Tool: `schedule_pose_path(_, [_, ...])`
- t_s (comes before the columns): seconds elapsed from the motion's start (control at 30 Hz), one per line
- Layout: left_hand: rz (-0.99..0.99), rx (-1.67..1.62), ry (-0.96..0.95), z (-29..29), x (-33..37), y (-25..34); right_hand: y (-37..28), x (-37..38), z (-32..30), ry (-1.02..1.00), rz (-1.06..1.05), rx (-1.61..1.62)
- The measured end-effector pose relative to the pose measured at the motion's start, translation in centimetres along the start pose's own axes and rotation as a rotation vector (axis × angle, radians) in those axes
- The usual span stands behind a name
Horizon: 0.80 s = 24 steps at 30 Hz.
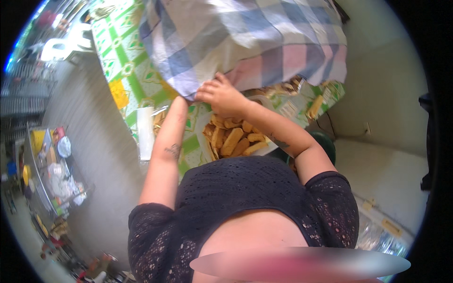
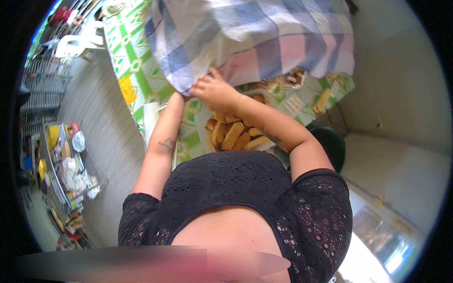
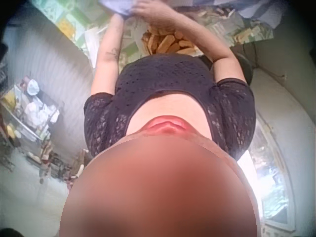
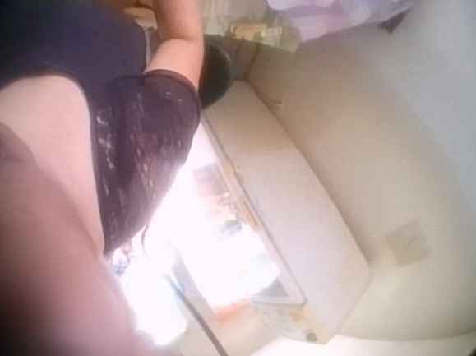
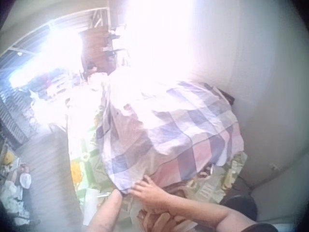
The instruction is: The person repeatedly picks up small bread rolls from a white tray and places them into clear plastic bags. The person arranges the rolls inside each bag and then sets the filled bag aside on the table. The process is repeated multiple times throughout the clip.
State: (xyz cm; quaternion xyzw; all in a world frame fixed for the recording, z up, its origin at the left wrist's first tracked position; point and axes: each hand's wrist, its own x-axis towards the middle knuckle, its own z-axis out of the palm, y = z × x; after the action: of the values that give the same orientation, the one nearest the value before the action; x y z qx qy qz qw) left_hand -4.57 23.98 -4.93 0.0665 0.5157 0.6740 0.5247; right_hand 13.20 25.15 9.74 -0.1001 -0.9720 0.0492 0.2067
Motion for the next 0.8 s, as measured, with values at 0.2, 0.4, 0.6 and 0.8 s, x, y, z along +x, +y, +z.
schedule_pose_path(0.2, [0.053,0.064,0.103,0.6,-9.1,3.8,1.2,-12.7,-0.9,0.035,0.196,0.114])
schedule_pose_path(0.4, [0.577,0.817,-0.267,6.8,-17.3,-3.0,2.0,-19.8,-1.0,0.295,0.749,0.006])
schedule_pose_path(0.6, [0.554,1.162,-0.986,15.7,-19.5,-12.2,1.6,-23.8,0.7,0.449,1.026,0.118])
schedule_pose_path(0.8, [0.378,1.864,-1.259,23.9,-15.1,-21.7,4.0,-32.1,-0.4,0.261,1.388,0.196])
